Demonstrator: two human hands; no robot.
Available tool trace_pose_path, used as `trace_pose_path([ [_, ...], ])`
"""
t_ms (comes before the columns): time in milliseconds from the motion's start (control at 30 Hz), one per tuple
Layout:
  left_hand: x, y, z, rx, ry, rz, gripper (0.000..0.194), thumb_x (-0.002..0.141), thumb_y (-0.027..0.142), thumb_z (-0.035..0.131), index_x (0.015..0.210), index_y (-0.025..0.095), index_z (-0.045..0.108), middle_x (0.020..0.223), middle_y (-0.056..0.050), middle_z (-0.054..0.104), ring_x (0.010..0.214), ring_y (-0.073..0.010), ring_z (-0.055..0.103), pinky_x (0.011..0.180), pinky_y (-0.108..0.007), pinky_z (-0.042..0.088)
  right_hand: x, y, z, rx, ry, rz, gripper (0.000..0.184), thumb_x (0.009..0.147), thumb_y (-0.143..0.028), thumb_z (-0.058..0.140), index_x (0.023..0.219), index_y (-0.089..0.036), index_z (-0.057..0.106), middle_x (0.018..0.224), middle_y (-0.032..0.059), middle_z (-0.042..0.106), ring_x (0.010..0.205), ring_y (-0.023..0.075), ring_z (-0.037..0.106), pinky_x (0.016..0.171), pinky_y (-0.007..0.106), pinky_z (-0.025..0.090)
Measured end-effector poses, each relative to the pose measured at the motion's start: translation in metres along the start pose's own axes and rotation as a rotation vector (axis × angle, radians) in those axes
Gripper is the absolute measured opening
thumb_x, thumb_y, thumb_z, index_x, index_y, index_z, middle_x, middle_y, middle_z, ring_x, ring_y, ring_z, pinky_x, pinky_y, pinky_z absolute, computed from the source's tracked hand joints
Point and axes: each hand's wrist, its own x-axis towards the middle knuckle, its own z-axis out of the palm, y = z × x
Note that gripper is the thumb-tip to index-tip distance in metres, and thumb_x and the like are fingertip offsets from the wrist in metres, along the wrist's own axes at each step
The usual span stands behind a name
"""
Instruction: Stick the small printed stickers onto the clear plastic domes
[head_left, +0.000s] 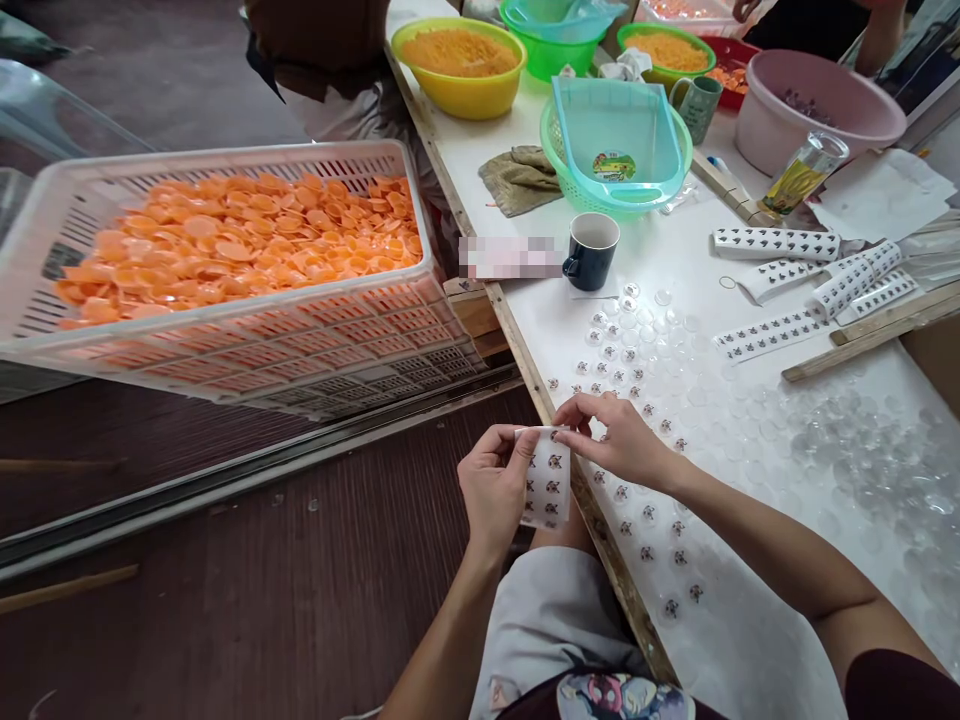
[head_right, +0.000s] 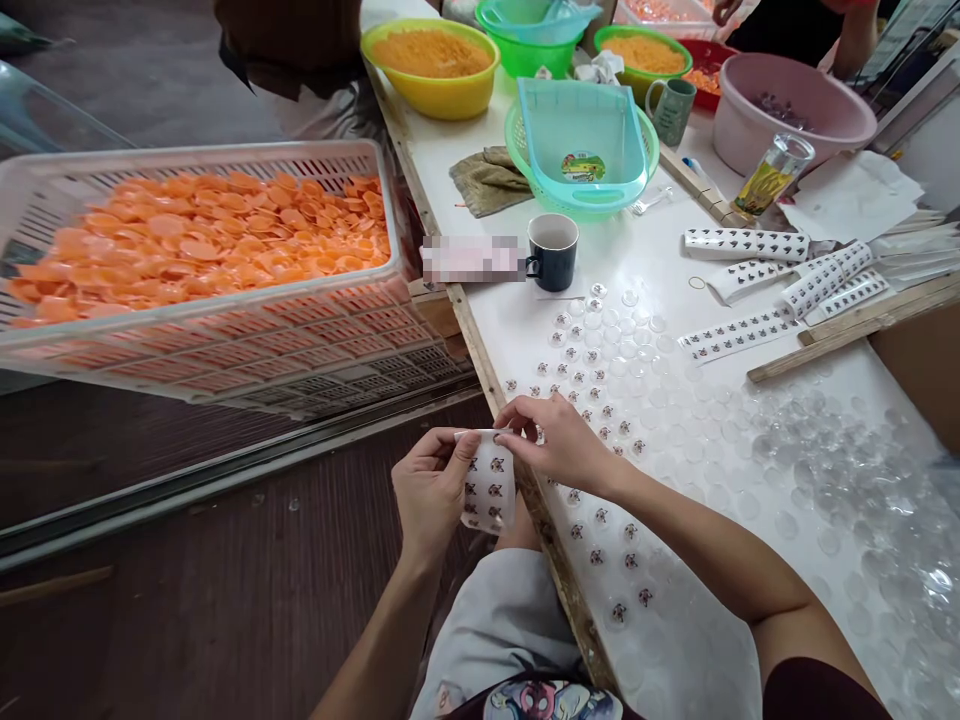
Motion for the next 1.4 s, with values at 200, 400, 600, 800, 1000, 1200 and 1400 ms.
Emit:
trace_pose_path([
  [200, -0.002, -0.005, 0.001, 0.035, 0.047, 0.013, 0.035, 0.08, 0.045, 0.075, 0.065, 0.016, 0.064, 0.058, 0.003, 0.057, 0.051, -0.0093, 0.046, 0.047, -0.019, 0.037, -0.003, -0.001, 0.002, -0.015, 0.099, -0.057, 0.005, 0.091, -0.021, 0.065, 0.086, -0.021, 0.064, 0.087, 0.0016, 0.068, 0.08, 0.0162, 0.06, 0.084, 0.036, 0.044],
  [400, -0.002, -0.007, 0.002, 0.072, 0.042, 0.039, 0.042, 0.081, 0.05, 0.075, 0.061, 0.016, 0.061, 0.055, 0.004, 0.052, 0.051, -0.0088, 0.042, 0.047, -0.02, 0.034, 0.008, -0.005, 0.007, 0.16, 0.156, -0.037, 0.017, 0.089, -0.021, 0.062, 0.106, -0.024, 0.059, 0.089, 0.0, 0.065, 0.083, 0.0159, 0.06, 0.081, 0.034, 0.047],
  [600, -0.002, -0.006, 0.0, 0.105, -0.013, 0.061, 0.031, 0.086, 0.045, 0.07, 0.074, 0.016, 0.07, 0.064, 0.0, 0.063, 0.057, -0.0117, 0.052, 0.053, -0.021, 0.041, 0.02, -0.013, 0.008, 0.308, 0.078, 0.0, 0.034, 0.087, -0.022, 0.062, 0.117, -0.026, 0.046, 0.082, -0.0032, 0.063, 0.081, 0.0166, 0.063, 0.08, 0.037, 0.052],
  [800, -0.002, -0.009, -0.003, 0.112, -0.036, 0.04, 0.026, 0.086, 0.04, 0.068, 0.076, 0.017, 0.07, 0.067, -0.001, 0.066, 0.059, -0.0128, 0.055, 0.053, -0.021, 0.043, 0.079, 0.05, -0.065, 0.159, 0.519, 0.036, 0.041, 0.085, -0.021, 0.065, 0.118, -0.029, 0.041, 0.084, -0.003, 0.062, 0.086, 0.0185, 0.065, 0.082, 0.039, 0.051],
  [1000, -0.002, -0.015, -0.003, 0.095, -0.047, 0.004, 0.026, 0.085, 0.041, 0.069, 0.076, 0.017, 0.069, 0.067, 0.0, 0.065, 0.058, -0.0126, 0.054, 0.053, -0.021, 0.044, 0.12, 0.118, -0.096, 0.041, 0.561, 0.262, 0.043, 0.077, -0.013, 0.063, 0.111, -0.027, 0.041, 0.076, -0.0056, 0.061, 0.074, 0.0169, 0.062, 0.08, 0.038, 0.049],
  [1200, 0.0, -0.014, -0.001, 0.106, -0.049, -0.018, 0.028, 0.084, 0.043, 0.069, 0.075, 0.017, 0.068, 0.066, 0.0, 0.065, 0.056, -0.0124, 0.055, 0.051, -0.021, 0.043, 0.132, 0.119, -0.082, -0.29, 0.445, 0.284, 0.045, 0.079, -0.006, 0.054, 0.12, -0.023, 0.044, 0.081, 0.0001, 0.064, 0.081, 0.0215, 0.062, 0.088, 0.042, 0.044],
  [1400, -0.001, -0.011, 0.0, 0.094, -0.068, -0.024, 0.028, 0.084, 0.043, 0.07, 0.075, 0.017, 0.069, 0.066, -0.001, 0.067, 0.056, -0.0125, 0.056, 0.05, -0.021, 0.043, 0.137, 0.105, -0.076, -0.743, 0.404, 0.267, 0.044, 0.084, -0.003, 0.05, 0.127, -0.014, 0.049, 0.115, 0.0168, 0.063, 0.102, 0.0301, 0.06, 0.099, 0.049, 0.034],
])
